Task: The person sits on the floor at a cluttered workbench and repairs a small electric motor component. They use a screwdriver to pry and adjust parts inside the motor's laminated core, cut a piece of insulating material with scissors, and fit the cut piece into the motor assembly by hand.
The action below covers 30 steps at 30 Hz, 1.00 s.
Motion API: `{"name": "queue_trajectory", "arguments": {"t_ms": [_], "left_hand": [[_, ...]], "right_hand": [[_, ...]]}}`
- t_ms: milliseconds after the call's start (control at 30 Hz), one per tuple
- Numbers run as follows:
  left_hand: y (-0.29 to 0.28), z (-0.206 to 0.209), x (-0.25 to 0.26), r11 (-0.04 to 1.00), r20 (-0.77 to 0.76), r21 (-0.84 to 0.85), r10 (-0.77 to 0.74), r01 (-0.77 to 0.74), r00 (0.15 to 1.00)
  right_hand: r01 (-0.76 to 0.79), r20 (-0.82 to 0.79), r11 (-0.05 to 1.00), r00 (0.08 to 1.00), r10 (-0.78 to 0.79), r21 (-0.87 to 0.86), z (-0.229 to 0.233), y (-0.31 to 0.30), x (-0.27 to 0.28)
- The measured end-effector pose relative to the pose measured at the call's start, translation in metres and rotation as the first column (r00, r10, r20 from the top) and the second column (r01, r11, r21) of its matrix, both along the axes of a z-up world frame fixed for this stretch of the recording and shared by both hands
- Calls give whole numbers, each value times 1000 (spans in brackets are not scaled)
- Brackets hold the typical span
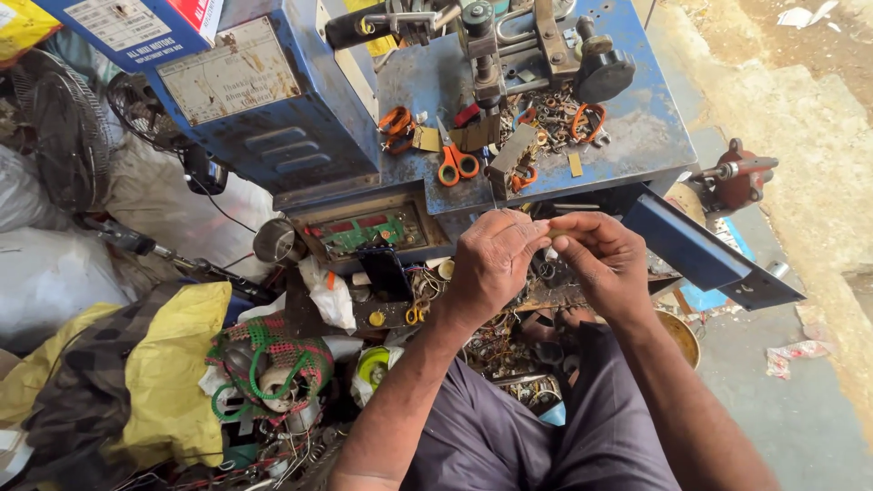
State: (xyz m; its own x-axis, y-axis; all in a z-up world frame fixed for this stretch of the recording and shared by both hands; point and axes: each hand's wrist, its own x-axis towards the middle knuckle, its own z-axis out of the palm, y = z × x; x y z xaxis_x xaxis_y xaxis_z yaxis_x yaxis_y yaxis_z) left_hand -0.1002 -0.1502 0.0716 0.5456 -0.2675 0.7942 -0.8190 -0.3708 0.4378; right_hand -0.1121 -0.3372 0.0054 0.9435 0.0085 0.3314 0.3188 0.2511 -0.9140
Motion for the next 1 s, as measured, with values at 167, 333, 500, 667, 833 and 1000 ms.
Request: {"name": "queue_trajectory", "arguments": {"t_ms": [167, 333, 500, 667, 833, 1000], "left_hand": [[-2, -3, 1, 994, -66, -86, -76, 70, 995], [0, -3, 0, 999, -66, -29, -35, 33, 997], [0, -10, -5, 998, 17, -60, 12, -11, 1000], [4, 0, -12, 1000, 34, 15, 18, -19, 999], [7, -4, -16, 1000, 17, 30, 9, -9, 1000], [15, -13, -17, 989, -14, 128, 75, -73, 997]], "right_hand": [[59, 11, 998, 998, -59, 5, -1, 4, -3], [53, -40, 999, 998, -52, 11, 2, 5, -4], [220, 193, 927, 967, -166, -305, 10, 9, -10], [401, 363, 814, 897, -254, -420, 24, 17, -15], [433, 351, 817, 885, -306, -380, 12, 22, -18], [457, 486, 766, 846, -218, -452, 21, 28, -19]]}}
